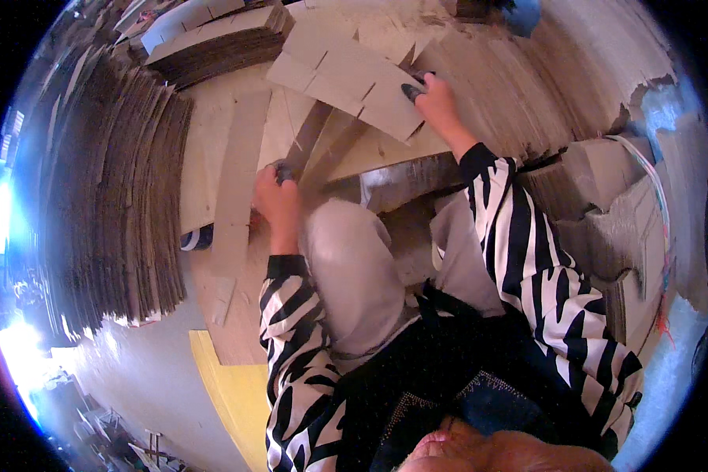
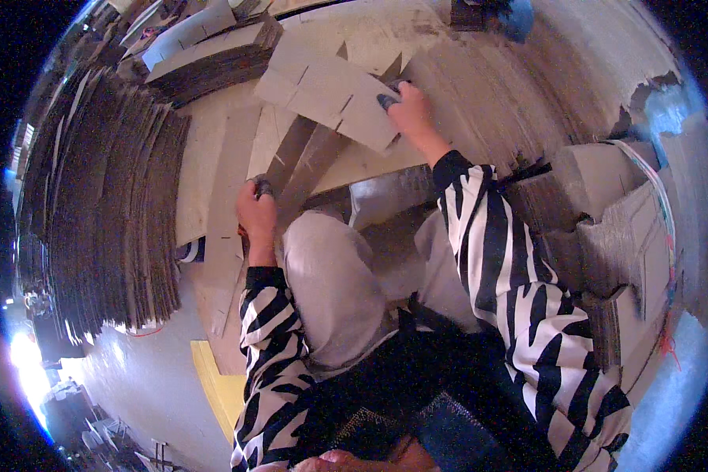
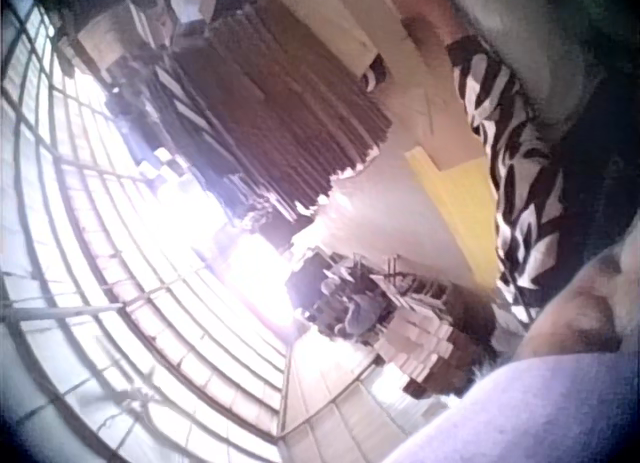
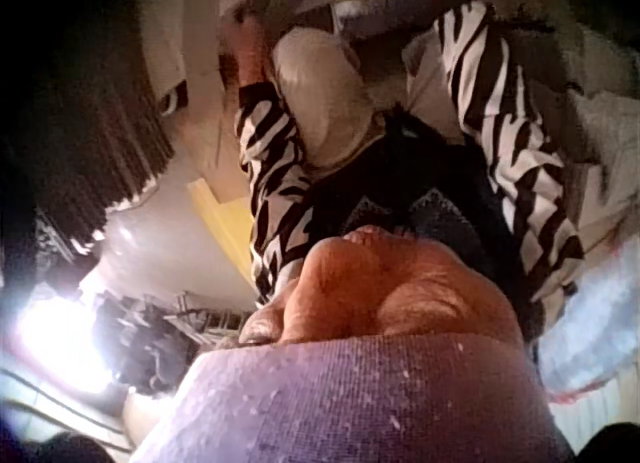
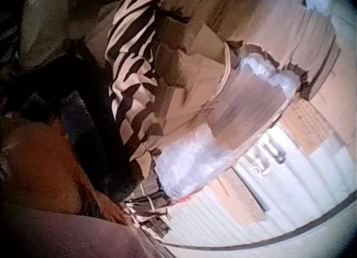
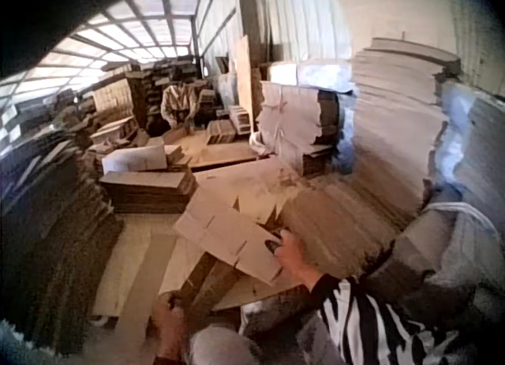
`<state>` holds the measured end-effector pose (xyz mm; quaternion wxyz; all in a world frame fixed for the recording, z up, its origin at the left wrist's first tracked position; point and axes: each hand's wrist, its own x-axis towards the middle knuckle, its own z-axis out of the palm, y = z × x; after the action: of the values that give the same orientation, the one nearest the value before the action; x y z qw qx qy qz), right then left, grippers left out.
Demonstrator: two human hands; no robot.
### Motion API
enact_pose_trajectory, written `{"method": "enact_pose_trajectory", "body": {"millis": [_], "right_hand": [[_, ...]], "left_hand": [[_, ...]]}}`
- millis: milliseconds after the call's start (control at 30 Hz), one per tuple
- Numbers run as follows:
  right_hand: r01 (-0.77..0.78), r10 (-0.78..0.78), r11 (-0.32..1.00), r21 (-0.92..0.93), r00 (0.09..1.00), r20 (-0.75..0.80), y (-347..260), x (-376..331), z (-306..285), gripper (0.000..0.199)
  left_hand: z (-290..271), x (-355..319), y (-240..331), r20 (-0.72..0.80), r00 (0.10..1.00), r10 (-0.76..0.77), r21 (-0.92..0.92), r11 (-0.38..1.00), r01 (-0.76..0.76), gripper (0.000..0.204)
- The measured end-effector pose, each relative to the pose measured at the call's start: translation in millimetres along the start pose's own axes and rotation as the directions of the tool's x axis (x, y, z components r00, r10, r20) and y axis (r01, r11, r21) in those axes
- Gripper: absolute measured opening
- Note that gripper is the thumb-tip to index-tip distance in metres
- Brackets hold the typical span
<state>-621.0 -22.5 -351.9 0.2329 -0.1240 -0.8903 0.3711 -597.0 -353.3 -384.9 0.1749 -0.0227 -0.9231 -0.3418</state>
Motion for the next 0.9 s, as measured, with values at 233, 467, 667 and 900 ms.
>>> {"method": "enact_pose_trajectory", "body": {"millis": [233, 467, 667, 900], "right_hand": [[0.207, -0.200, 0.973, 0.099, 0.977, -0.080, -16.2, -18.0, -28.0, 0.022], [0.394, -0.390, 0.918, 0.047, 0.877, 0.280, -74.2, -63.1, 5.0, 0.015], [0.454, -0.441, 0.891, 0.020, 0.853, 0.280, -83.9, -68.1, -2.8, 0.014], [0.529, -0.471, 0.843, -0.092, 0.811, 0.348, -99.4, -67.3, -3.5, 0.022]], "left_hand": [[-10.1, -12.6, -5.9, 0.024, 0.999, -0.044, 0.062, 0.997, 0.042, 0.029], [5.0, 28.4, 1.4, 0.191, 0.981, -0.029, 0.156, 0.988, -0.002, 0.031], [4.4, 39.1, -20.9, 0.124, 0.992, -0.028, 0.407, 0.913, -0.025, 0.025], [19.5, 54.4, -32.5, 0.064, 0.997, 0.037, 0.461, 0.885, -0.062, 0.026]]}}
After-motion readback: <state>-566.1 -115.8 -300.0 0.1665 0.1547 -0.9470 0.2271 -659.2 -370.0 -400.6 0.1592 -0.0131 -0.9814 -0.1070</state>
